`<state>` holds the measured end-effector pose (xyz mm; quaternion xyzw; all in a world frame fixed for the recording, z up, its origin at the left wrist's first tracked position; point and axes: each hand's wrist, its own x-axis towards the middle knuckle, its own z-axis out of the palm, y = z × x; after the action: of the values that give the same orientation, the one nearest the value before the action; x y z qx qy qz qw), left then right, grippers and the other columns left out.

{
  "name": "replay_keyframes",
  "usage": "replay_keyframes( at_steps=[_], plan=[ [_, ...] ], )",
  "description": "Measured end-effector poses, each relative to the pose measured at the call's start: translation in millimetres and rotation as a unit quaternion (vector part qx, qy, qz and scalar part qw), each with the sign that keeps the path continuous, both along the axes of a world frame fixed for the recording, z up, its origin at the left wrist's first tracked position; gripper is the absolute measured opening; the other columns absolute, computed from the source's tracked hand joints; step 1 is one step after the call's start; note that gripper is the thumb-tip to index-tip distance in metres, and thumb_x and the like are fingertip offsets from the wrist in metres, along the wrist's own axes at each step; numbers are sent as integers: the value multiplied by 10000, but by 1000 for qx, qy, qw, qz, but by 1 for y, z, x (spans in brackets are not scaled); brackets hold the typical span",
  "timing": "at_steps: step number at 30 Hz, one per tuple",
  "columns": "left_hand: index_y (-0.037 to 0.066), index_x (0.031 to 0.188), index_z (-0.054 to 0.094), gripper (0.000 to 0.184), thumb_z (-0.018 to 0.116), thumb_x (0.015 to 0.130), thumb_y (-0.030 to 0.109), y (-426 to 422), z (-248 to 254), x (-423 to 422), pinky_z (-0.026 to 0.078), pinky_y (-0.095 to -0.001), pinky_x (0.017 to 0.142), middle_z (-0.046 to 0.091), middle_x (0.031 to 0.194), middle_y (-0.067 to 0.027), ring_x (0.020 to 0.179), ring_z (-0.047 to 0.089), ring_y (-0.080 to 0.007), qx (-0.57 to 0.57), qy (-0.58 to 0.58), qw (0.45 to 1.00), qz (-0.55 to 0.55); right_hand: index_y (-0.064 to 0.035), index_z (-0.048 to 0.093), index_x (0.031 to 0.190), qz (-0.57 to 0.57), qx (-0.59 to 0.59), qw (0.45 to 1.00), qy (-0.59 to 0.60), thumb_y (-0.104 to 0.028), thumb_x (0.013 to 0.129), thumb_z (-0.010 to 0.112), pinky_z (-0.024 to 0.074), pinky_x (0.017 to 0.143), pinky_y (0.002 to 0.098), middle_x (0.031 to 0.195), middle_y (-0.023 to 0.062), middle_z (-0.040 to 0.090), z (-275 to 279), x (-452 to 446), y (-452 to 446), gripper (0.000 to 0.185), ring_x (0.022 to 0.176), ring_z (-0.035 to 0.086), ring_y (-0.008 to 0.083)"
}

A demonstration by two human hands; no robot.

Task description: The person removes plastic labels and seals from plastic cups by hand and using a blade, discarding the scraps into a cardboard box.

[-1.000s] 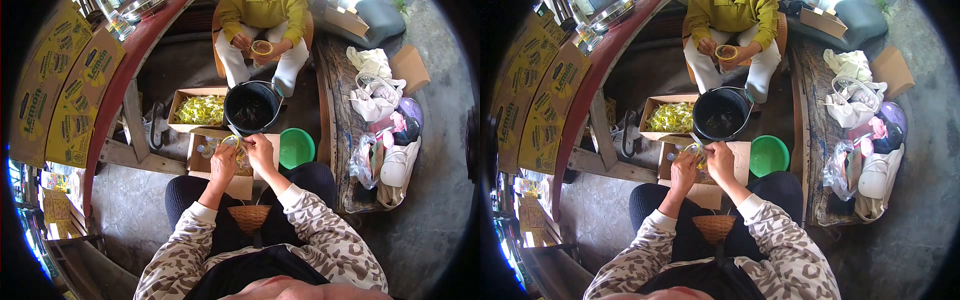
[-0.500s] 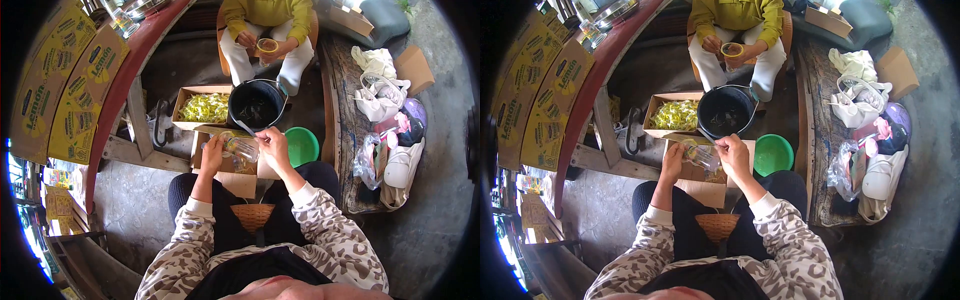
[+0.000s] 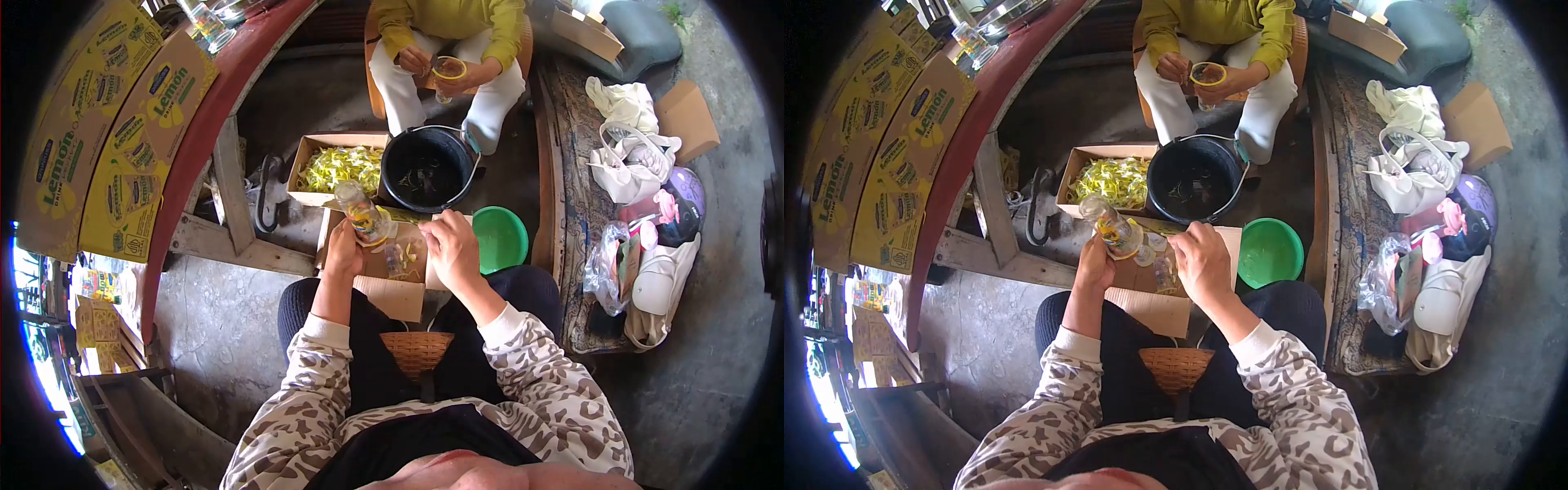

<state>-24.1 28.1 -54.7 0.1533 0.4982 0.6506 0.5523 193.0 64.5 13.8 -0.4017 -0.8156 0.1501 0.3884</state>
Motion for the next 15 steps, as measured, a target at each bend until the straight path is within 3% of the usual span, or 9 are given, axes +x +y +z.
replay_keyframes(
  at_steps=[5,7,10,15],
  plan=[
    [25,1152,566,297,404,1050,253,0,-1,-8,606,-458,772,642,1109,-133,951,677,-281,12,-23,1000,-11,-68,691,904,21,40,999,-26,19,716,711,461,700,378,813,61,525,6,-1,-4,208,793,551,248],
    [63,1033,582,247,435,1036,262,0,13,-1,609,-470,694,641,1025,-115,881,684,-271,-19,-17,999,22,-65,694,920,27,44,998,-30,18,715,710,456,702,374,814,59,523,6,-2,-5,221,794,547,244],
    [76,965,578,231,435,1033,244,-2,23,4,607,-463,686,633,991,-99,853,682,-260,-17,-21,999,36,-67,693,924,35,55,997,-29,10,711,711,451,694,372,818,59,519,6,-3,-6,227,789,541,242],
    [84,995,587,227,426,1035,239,-3,6,-2,602,-426,678,647,1029,-93,867,684,-246,-27,-9,999,24,-73,688,891,35,72,996,-34,8,732,713,454,663,382,792,65,508,7,-6,-10,180,747,535,252]
  ],
)
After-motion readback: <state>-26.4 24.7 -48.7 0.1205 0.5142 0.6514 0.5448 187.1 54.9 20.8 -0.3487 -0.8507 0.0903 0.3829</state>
